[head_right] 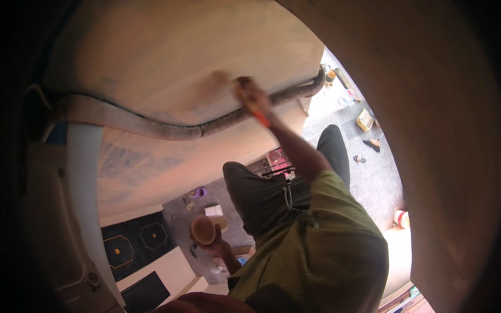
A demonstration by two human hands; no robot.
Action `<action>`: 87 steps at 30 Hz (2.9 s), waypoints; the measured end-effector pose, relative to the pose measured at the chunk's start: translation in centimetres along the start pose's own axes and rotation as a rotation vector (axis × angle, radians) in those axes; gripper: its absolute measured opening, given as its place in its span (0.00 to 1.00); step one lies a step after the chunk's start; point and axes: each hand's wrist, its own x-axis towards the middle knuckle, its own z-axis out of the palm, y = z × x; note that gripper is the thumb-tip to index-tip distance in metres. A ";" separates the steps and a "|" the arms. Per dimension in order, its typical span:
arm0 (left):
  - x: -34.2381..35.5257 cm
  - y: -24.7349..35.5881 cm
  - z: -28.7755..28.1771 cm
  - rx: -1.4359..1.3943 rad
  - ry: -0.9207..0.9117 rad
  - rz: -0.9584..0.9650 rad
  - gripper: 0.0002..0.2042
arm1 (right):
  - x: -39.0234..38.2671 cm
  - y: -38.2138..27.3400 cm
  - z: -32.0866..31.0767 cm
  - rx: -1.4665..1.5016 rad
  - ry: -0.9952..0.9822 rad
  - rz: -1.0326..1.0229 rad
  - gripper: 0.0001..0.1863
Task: The person paints a ceiling using a paintbrush and a small container of paint. They repeatedly dip the brush into the container and apply paint to the ceiling surface in a room with visible tools and another person in the background.
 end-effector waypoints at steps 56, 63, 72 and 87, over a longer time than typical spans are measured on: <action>1.9 -0.9 3.9 -0.086 -0.097 -0.008 0.41 | 3.4 -12.7 11.3 0.281 0.092 -0.430 0.11; 1.1 -2.5 1.3 -0.055 -0.044 -0.080 0.39 | 4.5 -13.9 14.2 0.318 0.050 -0.350 0.10; 1.6 -0.8 3.9 -0.090 -0.091 -0.093 0.37 | 4.2 1.2 -8.5 -0.167 0.223 -0.246 0.11; 1.1 -0.6 5.5 -0.097 -0.133 -0.026 0.46 | 0.2 5.0 -10.2 -0.289 0.360 -0.284 0.10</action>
